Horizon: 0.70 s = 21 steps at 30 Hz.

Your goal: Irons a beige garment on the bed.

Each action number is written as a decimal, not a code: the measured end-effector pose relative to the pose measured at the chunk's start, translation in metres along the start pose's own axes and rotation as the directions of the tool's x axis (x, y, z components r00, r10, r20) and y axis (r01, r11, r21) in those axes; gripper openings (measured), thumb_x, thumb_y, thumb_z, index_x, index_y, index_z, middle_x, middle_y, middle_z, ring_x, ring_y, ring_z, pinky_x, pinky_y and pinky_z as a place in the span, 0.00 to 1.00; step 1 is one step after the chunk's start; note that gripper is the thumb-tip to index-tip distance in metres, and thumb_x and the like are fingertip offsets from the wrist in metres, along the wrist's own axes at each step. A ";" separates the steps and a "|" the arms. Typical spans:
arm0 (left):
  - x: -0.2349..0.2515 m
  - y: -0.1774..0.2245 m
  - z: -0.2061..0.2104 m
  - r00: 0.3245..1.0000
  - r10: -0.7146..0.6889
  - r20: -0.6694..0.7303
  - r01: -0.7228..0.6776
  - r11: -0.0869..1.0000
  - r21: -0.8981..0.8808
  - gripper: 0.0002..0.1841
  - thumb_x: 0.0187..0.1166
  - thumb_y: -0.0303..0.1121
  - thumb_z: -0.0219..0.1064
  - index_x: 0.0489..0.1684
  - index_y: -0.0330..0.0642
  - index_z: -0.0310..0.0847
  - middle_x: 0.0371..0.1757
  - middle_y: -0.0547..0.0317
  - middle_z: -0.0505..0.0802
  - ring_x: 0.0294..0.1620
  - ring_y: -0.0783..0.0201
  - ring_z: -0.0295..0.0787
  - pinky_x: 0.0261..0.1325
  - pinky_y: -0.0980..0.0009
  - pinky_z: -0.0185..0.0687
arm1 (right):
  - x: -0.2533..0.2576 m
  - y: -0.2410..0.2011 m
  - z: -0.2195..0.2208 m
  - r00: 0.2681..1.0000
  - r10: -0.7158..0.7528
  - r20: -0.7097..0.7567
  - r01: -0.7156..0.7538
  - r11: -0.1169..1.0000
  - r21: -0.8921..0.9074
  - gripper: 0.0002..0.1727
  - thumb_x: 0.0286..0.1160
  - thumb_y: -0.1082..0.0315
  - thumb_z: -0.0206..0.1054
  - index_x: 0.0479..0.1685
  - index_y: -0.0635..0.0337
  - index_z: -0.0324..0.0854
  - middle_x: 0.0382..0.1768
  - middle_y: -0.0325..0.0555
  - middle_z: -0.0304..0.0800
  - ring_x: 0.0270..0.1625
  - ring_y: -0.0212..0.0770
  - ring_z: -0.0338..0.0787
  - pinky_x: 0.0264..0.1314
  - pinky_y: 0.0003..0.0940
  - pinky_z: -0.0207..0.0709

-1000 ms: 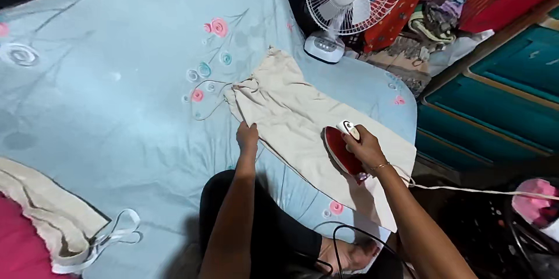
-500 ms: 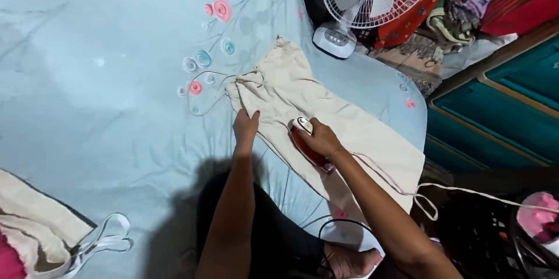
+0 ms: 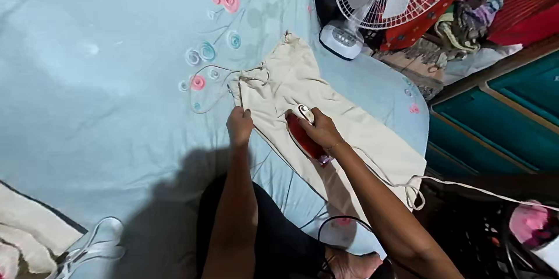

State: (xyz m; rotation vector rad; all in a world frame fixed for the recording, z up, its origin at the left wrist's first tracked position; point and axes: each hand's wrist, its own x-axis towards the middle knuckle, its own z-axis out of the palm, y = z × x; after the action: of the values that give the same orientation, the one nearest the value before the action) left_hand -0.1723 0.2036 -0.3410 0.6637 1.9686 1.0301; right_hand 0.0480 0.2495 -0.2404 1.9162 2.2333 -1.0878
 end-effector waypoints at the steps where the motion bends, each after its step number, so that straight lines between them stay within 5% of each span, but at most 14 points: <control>1: 0.001 0.000 0.000 1.000 -0.010 0.002 0.010 1.000 -0.005 0.16 0.93 0.36 0.56 0.62 0.30 0.79 0.50 0.34 0.91 0.44 0.43 0.94 0.52 0.42 0.89 | -0.009 0.002 -0.004 1.000 -0.003 0.000 0.003 1.000 0.004 0.27 0.86 0.47 0.64 0.66 0.63 0.76 0.45 0.60 0.89 0.50 0.57 0.90 0.56 0.59 0.80; 5: 0.008 0.001 0.000 0.999 -0.045 0.001 0.045 0.998 -0.052 0.15 0.92 0.36 0.58 0.58 0.30 0.81 0.50 0.35 0.92 0.43 0.45 0.95 0.51 0.45 0.91 | -0.057 0.022 -0.006 0.999 0.020 0.049 -0.018 1.000 -0.021 0.27 0.84 0.48 0.62 0.66 0.63 0.77 0.42 0.55 0.89 0.45 0.51 0.91 0.53 0.53 0.83; 9: 0.007 0.003 -0.001 0.998 -0.060 0.006 0.060 0.995 -0.073 0.15 0.92 0.34 0.57 0.59 0.29 0.80 0.51 0.35 0.91 0.44 0.46 0.94 0.52 0.46 0.91 | -0.079 0.033 0.014 1.000 0.010 0.019 -0.008 0.998 -0.069 0.28 0.85 0.50 0.62 0.67 0.68 0.76 0.43 0.59 0.91 0.48 0.57 0.92 0.54 0.57 0.82; 21: 0.007 0.004 0.002 0.998 -0.058 0.004 0.058 0.995 -0.084 0.15 0.93 0.34 0.56 0.59 0.28 0.79 0.47 0.37 0.91 0.35 0.52 0.94 0.47 0.53 0.92 | 0.015 -0.029 0.028 0.995 0.043 -0.086 -0.046 0.998 -0.033 0.30 0.87 0.46 0.62 0.72 0.64 0.73 0.51 0.64 0.90 0.57 0.62 0.91 0.61 0.63 0.80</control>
State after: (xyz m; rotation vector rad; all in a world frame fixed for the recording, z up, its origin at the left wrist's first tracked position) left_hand -0.1740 0.2115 -0.3407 0.5577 1.9212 1.0697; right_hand 0.0071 0.2481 -0.2532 2.0254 2.2235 -0.9724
